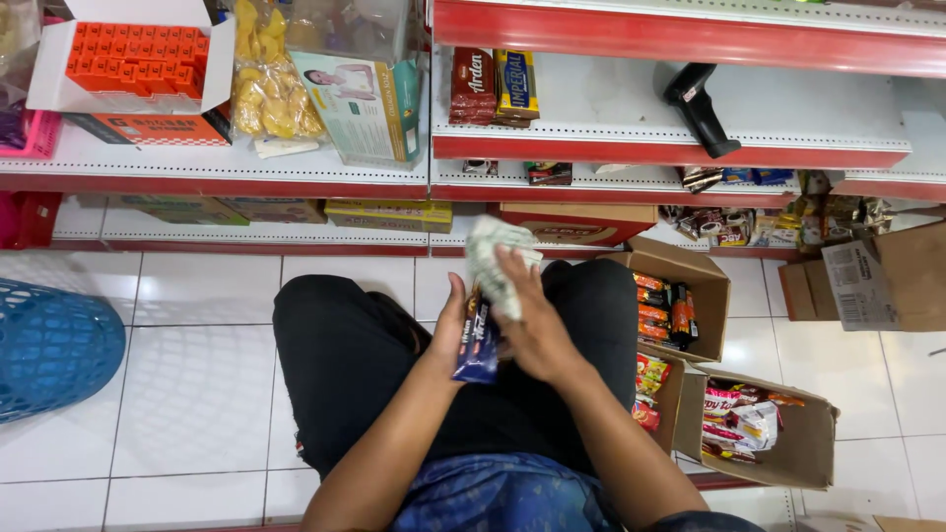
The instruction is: Scanning barcodes and wiping snack bar products before organizing them on shelves.
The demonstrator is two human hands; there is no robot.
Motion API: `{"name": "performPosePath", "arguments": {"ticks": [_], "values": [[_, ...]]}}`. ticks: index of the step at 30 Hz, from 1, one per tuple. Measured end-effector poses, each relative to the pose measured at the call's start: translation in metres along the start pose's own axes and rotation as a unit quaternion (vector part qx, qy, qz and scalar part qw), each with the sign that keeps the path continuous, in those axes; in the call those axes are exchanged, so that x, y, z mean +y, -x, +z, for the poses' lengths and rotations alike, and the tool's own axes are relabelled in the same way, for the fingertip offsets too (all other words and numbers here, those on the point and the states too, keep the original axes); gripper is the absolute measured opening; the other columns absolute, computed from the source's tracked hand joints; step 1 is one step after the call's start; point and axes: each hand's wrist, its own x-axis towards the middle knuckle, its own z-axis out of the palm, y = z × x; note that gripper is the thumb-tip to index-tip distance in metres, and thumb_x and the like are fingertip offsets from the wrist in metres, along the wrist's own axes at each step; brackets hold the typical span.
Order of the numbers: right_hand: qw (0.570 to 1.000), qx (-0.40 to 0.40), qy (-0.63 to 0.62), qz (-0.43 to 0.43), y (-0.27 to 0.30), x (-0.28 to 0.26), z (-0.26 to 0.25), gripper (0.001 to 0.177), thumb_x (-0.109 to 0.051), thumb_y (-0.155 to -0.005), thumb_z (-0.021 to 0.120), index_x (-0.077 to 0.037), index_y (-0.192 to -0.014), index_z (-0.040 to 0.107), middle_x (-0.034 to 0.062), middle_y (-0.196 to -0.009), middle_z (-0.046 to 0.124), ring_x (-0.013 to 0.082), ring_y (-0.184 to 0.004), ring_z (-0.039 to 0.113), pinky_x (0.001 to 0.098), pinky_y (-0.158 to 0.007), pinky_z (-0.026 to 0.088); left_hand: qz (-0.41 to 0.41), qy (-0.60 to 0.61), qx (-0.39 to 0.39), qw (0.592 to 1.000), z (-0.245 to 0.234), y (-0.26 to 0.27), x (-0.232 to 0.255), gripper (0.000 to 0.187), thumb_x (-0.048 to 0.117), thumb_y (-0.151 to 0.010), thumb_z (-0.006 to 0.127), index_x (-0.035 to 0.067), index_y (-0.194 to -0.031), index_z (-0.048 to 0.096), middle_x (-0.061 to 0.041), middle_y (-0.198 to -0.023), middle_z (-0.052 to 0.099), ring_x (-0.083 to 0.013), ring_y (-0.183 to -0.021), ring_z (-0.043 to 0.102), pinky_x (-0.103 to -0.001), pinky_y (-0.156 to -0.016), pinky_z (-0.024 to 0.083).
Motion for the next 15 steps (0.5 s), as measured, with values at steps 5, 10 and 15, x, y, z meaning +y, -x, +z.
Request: {"name": "performPosePath", "arguments": {"ticks": [5,10,15], "values": [[0.998,-0.051,-0.008,-0.044,0.027,-0.011,0.019,0.042,-0.012,-0.099,0.058,-0.003,-0.14,0.059,0.0174,-0.148,0.061,0.0391,-0.15,0.045,0.0528,-0.124,0.027,0.025,0.029,-0.061,0.997,0.013,-0.015,0.027,0.082,0.072,-0.09,0.047,0.007,-0.138,0.053,-0.014,-0.136,0.06,-0.0317,-0.119,0.063,-0.069,-0.095,0.052],[0.907,0.08,-0.309,0.273,0.038,0.06,0.01,0.045,-0.031,-0.109,0.043,0.004,-0.131,0.06,0.0196,-0.127,0.071,0.0336,-0.121,0.065,0.046,-0.107,0.049,0.097,-0.111,0.16,0.976,-0.014,-0.025,0.047,0.07,0.065,-0.101,0.052,0.004,-0.137,0.054,-0.015,-0.122,0.058,-0.0327,-0.113,0.064,-0.062,-0.093,0.058],[0.767,0.346,-0.425,0.334,-0.013,0.119,-0.071,0.051,-0.037,-0.101,0.051,0.001,-0.137,0.051,0.0104,-0.116,0.074,0.0211,-0.108,0.073,0.0376,-0.097,0.059,0.214,-0.387,0.081,0.893,0.023,-0.016,0.039,0.082,0.018,-0.092,0.066,0.017,-0.164,0.027,-0.002,-0.144,0.055,-0.0149,-0.119,0.059,-0.03,-0.1,0.049]]}}
